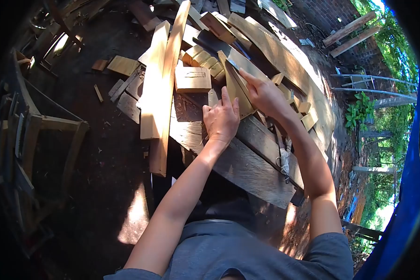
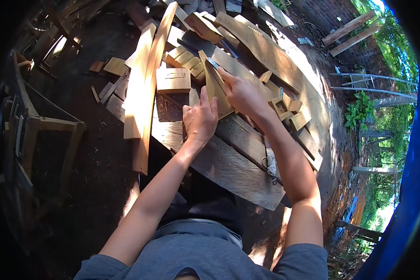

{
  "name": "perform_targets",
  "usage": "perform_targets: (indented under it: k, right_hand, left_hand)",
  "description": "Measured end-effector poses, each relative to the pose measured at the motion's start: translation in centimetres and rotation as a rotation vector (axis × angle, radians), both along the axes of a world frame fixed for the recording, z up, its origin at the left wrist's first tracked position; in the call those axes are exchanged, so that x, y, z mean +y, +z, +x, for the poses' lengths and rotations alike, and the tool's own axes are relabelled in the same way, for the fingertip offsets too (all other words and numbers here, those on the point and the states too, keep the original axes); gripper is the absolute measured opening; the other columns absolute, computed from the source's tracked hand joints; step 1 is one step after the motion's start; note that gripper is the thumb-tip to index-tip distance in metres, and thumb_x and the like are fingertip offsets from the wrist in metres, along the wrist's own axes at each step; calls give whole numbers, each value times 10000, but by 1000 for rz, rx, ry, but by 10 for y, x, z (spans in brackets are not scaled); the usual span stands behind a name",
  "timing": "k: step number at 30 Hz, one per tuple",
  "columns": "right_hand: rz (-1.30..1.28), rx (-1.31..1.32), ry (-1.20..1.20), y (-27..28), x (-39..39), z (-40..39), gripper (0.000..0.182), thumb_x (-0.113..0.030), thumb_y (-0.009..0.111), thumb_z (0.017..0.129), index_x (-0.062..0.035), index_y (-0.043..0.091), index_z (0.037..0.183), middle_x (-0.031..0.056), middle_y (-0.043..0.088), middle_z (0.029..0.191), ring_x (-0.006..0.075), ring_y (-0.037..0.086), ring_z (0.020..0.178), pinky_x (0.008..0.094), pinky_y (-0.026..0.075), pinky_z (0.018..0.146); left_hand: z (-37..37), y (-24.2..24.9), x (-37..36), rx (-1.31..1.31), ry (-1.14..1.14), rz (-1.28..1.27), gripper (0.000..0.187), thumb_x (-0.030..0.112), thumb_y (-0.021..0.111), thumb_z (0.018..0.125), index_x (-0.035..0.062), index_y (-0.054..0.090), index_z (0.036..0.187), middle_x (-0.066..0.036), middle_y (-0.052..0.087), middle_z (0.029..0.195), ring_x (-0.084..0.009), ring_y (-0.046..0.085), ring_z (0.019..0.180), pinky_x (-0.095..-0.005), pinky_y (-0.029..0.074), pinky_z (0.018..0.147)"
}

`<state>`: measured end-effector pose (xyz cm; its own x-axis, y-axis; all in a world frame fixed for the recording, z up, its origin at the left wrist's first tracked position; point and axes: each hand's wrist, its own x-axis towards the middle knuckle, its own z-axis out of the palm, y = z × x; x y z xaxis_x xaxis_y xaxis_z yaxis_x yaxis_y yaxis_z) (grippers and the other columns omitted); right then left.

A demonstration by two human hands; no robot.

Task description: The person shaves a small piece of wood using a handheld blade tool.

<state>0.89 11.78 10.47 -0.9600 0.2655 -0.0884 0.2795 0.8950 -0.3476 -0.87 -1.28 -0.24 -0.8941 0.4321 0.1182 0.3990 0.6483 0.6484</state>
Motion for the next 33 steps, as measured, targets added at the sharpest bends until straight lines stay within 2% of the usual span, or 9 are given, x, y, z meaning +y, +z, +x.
perform_targets:
  k: [3, 6, 16, 19, 22, 27, 29, 31, 33]
  right_hand:
    - [8, 129, 115, -6, 9, 10, 481, -147, 497, 971, -206, 498, 1448, 283, 648, 877, 381, 676, 782, 433, 501, 748]
    - [-25, -183, -10, 22, -2, 30, 479, -143, 491, 974, -201, 493, 1449, 280, 666, 967, 393, 686, 851, 439, 510, 793]
    - [1, 21, 68, -15, 25, -2, 463, -170, 475, 992, -221, 489, 1452, 278, 669, 1046, 369, 690, 882, 445, 514, 817]
    - [-75, 92, 118, -8, 21, 23, 467, -171, 468, 991, -231, 492, 1453, 264, 680, 926, 360, 681, 788, 448, 517, 789]
    - [-85, -90, 49, 14, 12, 1, 472, -168, 445, 954, -191, 534, 1417, 269, 681, 860, 409, 680, 759, 481, 521, 730]
    - [-173, -103, 20, -6, 24, -16, 499, -165, 431, 932, -180, 530, 1420, 267, 690, 904, 402, 691, 798, 476, 531, 777]
    - [57, 488, 401, -60, 60, 2, 483, -162, 443, 989, -221, 480, 1467, 148, 670, 709, 210, 616, 495, 355, 554, 557]
    - [163, 611, 451, -52, 59, 6, 476, -164, 437, 999, -218, 480, 1470, 116, 652, 682, 151, 575, 448, 323, 517, 468]
    - [-372, -139, 37, 6, 35, 6, 471, -168, 435, 1007, -232, 482, 1472, 73, 622, 644, 120, 544, 436, 297, 494, 442]
  left_hand:
    - [0, 2, 0, 8, 10, -19, 529, 377, 458, 1004, 15, 480, 1390, -161, 720, 820, -300, 675, 662, -413, 399, 760]
    - [0, 1, 2, 26, 32, -11, 526, 371, 458, 1002, 19, 478, 1392, -156, 721, 811, -303, 673, 648, -418, 402, 756]
    - [1, 4, 1, 24, 26, -73, 525, 393, 397, 1027, 59, 423, 1431, -207, 700, 771, -366, 651, 632, -396, 431, 751]
    - [1, 7, 0, 14, 14, -85, 524, 390, 387, 1030, 54, 418, 1431, -209, 691, 736, -374, 655, 640, -402, 433, 752]
    - [1, 0, 3, 50, 30, -107, 519, 390, 389, 1031, 62, 421, 1430, -207, 685, 716, -377, 651, 634, -406, 436, 749]
    - [2, 6, 2, 26, 29, -90, 510, 392, 394, 1030, 76, 425, 1430, -206, 683, 710, -384, 636, 614, -413, 439, 744]
    - [0, 8, 3, 24, 18, -103, 507, 391, 396, 1031, 79, 427, 1429, -206, 683, 709, -387, 632, 608, -415, 440, 741]
    - [1, 6, 2, 8, 16, -111, 505, 390, 391, 1033, 76, 427, 1426, -209, 683, 712, -396, 632, 617, -418, 439, 744]
    - [2, 0, 1, 45, 14, -115, 519, 385, 400, 1026, 53, 435, 1423, -205, 684, 699, -367, 638, 604, -404, 428, 739]
